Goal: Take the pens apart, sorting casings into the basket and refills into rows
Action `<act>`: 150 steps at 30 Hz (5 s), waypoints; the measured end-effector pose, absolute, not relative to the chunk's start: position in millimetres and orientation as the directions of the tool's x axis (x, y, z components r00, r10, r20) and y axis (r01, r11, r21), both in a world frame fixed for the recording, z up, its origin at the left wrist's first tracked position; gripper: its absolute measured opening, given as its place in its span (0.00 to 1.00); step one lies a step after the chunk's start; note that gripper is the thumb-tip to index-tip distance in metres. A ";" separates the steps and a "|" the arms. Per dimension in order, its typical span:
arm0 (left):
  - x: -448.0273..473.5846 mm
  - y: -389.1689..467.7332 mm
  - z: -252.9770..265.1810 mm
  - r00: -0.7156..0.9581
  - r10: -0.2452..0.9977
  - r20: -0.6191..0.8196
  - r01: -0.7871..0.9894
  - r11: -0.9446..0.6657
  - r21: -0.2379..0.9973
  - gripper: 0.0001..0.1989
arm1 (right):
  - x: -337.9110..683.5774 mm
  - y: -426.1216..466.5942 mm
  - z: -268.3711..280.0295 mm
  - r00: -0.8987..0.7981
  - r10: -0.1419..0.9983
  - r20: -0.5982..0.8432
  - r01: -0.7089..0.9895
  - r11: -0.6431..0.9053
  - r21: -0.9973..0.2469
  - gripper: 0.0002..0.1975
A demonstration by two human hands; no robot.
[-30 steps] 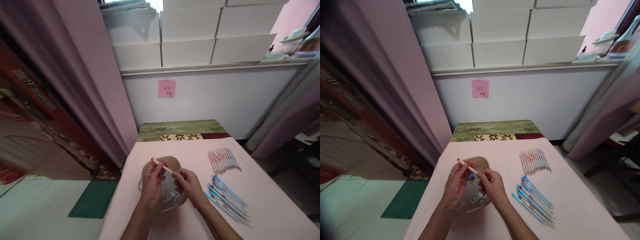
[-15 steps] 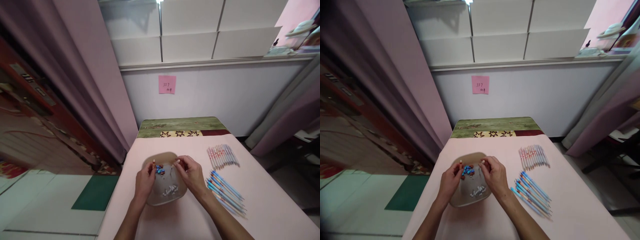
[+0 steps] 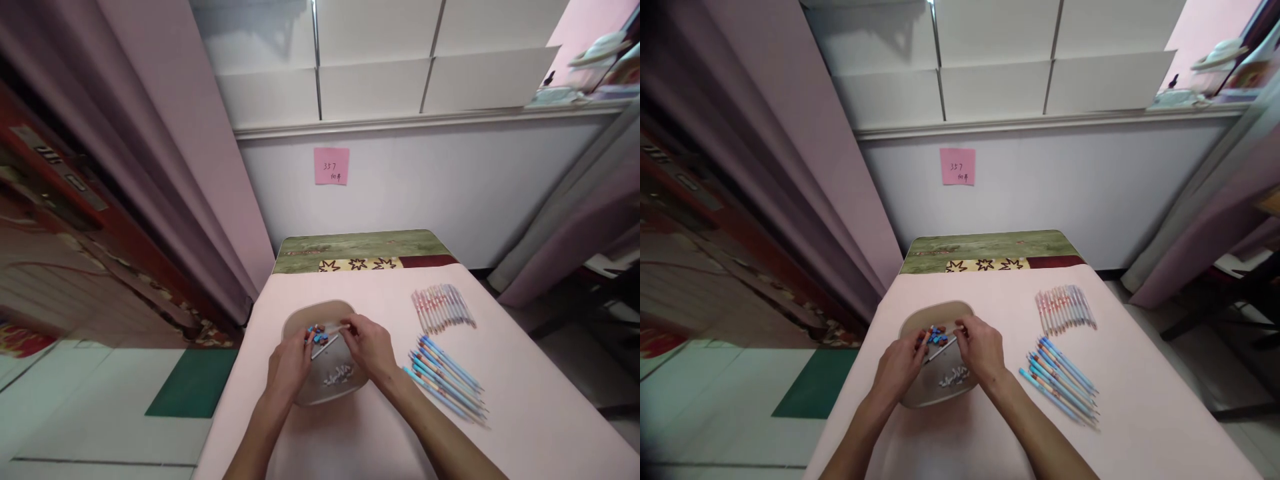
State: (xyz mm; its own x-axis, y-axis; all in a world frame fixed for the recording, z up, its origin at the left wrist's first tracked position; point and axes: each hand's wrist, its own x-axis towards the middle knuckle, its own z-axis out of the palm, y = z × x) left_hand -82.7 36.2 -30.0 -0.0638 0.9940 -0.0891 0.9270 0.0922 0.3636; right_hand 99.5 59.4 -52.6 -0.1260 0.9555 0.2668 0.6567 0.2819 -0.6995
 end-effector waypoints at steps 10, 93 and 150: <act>-73.2 41.5 -35.6 -0.066 0.998 0.003 0.777 0.050 0.627 0.11 | 93.8 54.0 -44.8 0.179 0.840 0.512 0.425 0.403 -0.810 0.09; -36.4 3.2 -27.6 0.137 0.952 -0.272 -0.397 0.305 0.866 0.16 | 113.7 -7.8 -39.2 -0.445 0.871 -0.208 -0.298 -0.363 -0.883 0.20; -33.0 13.7 -60.1 0.005 1.000 -0.013 0.361 0.010 0.933 0.09 | 154.9 -8.3 -51.2 -0.076 0.972 0.221 0.656 0.215 -0.723 0.02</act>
State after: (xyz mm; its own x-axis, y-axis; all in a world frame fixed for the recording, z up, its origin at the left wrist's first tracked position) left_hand -33.0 13.7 -60.1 0.0054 0.9999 -0.0129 0.3610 0.0101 0.9325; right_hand 154.9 -8.3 -51.2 -0.0757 0.9724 0.2209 0.6559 0.2154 -0.7235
